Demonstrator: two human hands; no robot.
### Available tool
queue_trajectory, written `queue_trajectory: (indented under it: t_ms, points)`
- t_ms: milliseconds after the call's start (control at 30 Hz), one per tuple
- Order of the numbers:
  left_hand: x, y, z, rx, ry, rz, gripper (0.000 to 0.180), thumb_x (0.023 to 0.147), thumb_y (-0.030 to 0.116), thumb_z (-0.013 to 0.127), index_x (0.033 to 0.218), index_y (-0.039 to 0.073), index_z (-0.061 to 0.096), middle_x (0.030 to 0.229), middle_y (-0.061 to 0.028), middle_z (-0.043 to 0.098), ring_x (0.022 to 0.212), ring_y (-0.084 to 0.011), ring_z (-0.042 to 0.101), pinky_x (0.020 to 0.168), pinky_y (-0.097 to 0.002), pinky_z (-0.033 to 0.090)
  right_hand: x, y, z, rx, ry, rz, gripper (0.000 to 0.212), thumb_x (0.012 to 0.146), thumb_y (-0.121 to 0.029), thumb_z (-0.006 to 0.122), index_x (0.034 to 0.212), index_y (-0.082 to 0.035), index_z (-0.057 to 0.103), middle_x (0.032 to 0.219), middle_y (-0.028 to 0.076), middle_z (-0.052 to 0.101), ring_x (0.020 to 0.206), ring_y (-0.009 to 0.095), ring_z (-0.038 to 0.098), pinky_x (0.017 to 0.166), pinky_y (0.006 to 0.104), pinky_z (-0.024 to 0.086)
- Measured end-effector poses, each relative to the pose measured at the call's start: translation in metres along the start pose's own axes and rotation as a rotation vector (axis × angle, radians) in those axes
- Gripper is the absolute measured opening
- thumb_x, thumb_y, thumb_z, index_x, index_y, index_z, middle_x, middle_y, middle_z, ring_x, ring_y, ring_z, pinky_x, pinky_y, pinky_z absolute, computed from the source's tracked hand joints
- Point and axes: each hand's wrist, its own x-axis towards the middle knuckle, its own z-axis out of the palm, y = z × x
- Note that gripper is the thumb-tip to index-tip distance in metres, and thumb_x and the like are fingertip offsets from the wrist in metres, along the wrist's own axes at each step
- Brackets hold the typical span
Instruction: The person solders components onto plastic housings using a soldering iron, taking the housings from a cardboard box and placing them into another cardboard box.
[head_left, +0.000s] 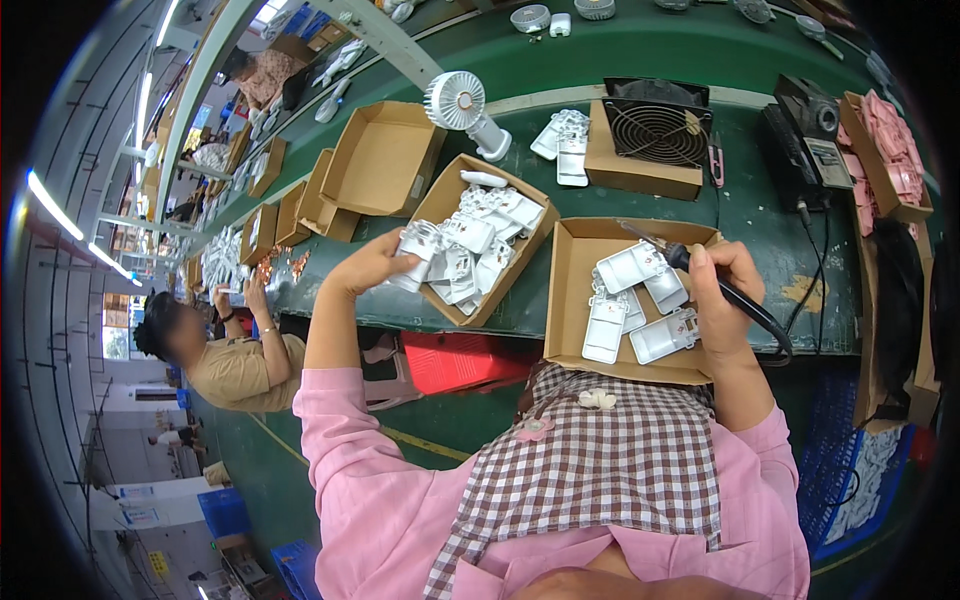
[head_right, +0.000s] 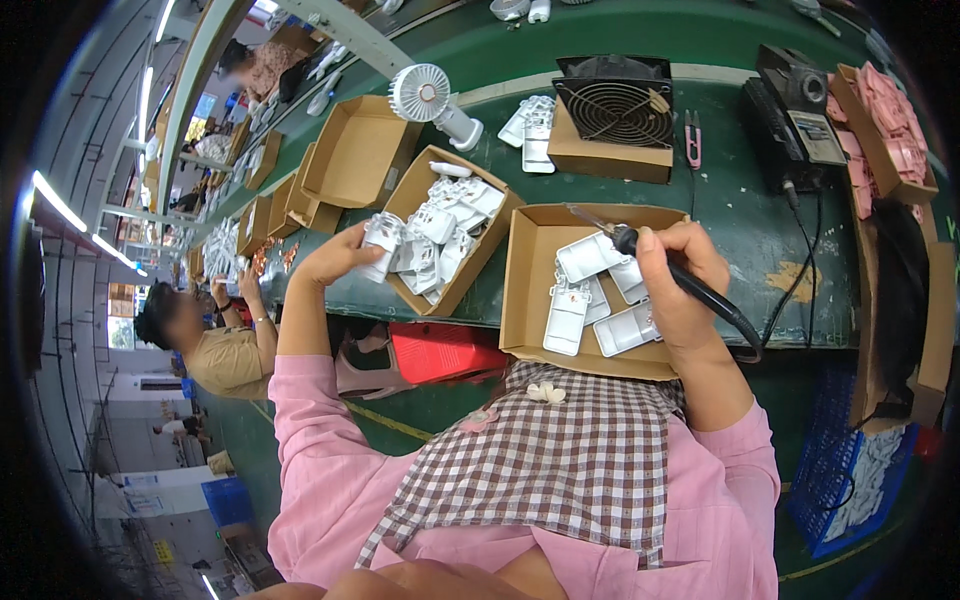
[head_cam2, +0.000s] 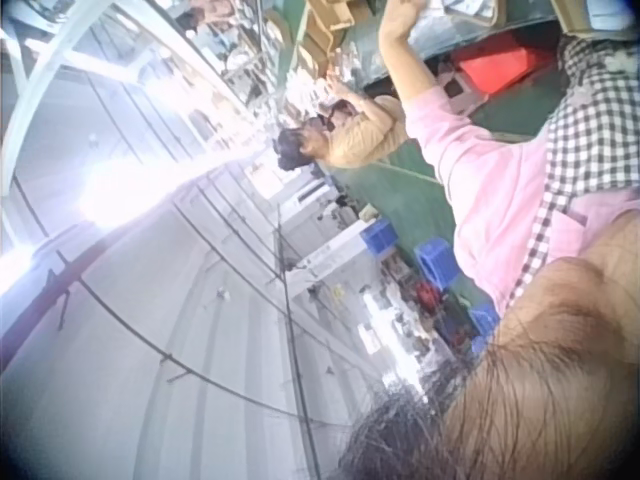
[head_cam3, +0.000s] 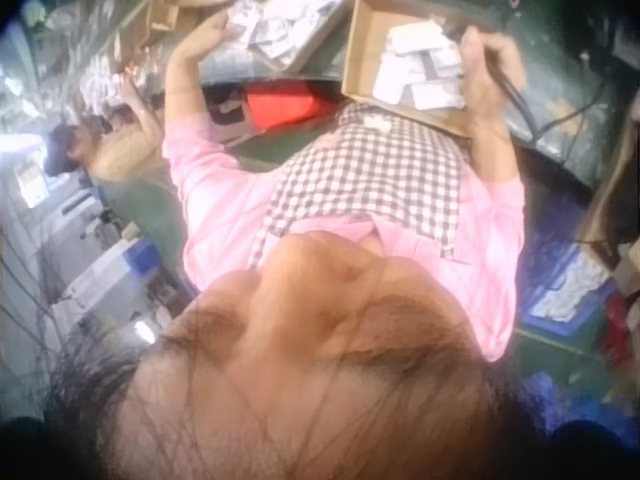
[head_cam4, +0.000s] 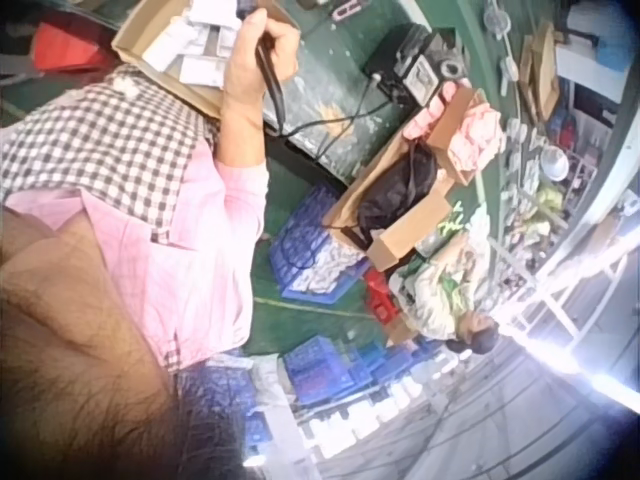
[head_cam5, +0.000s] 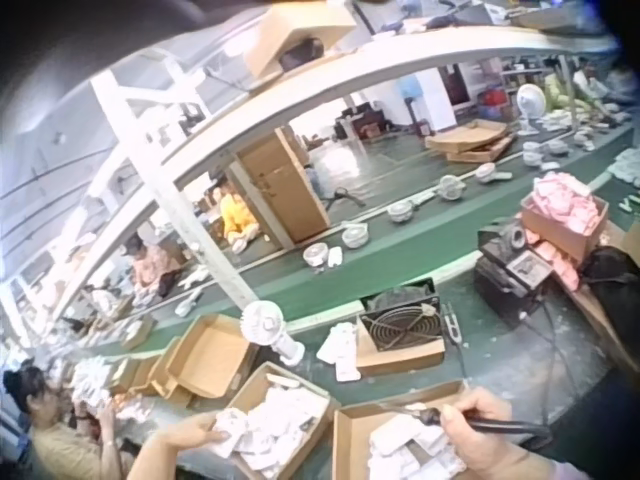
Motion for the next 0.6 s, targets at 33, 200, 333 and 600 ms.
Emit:
queue_trajectory:
  t_ms: [33, 200, 333, 600]
  points:
    - [-0.003, -0.01, 0.002, 0.152, -0.016, 0.052, 0.056, 0.086, 0.012, 0.061, 0.136, -0.002, 0.041, 0.128, -0.0124, 0.055, 0.114, -0.0206, 0.053, 0.099, -0.0307, 0.039, 0.0, -0.002, 0.001, 0.01, -0.005, 0.009, 0.016, 0.085, -0.006, 0.067, 0.076, -0.003, 0.054, 0.064, -0.001, 0.051, 0.057, 0.005, 0.042, 0.052, 0.022, 0.034]
    - [-0.013, 0.005, 0.036, 0.845, 0.046, 0.138, 0.053, 0.084, 0.024, 0.065, 0.127, 0.003, 0.043, 0.124, -0.022, 0.05, 0.12, -0.0376, 0.046, 0.1, -0.0412, 0.038, -0.001, 0.003, -0.003, 0.0, -0.021, 0.003, 0.016, 0.086, -0.006, 0.067, 0.076, -0.002, 0.054, 0.066, -0.001, 0.052, 0.059, 0.005, 0.043, 0.054, 0.0215, 0.035]
    - [-0.021, 0.011, 0.054, 0.77, 0.193, 0.273, 0.057, 0.078, 0.014, 0.071, 0.125, 0.003, 0.04, 0.114, -0.0224, 0.05, 0.114, -0.0394, 0.048, 0.097, -0.0421, 0.04, -0.001, 0.003, -0.004, 0.03, -0.02, 0.039, 0.016, 0.087, -0.007, 0.065, 0.077, -0.002, 0.054, 0.069, -0.001, 0.053, 0.06, 0.005, 0.043, 0.055, 0.0211, 0.035]
    - [-0.018, 0.011, 0.043, -0.087, 0.085, -0.167, 0.055, 0.085, 0.026, 0.069, 0.131, 0.004, 0.05, 0.143, -0.0156, 0.041, 0.123, -0.0259, 0.047, 0.105, -0.0365, 0.035, 0.0, 0.006, -0.006, 0.033, -0.03, 0.045, 0.016, 0.086, -0.009, 0.067, 0.077, -0.003, 0.055, 0.068, 0.0, 0.053, 0.06, 0.005, 0.043, 0.054, 0.0219, 0.035]
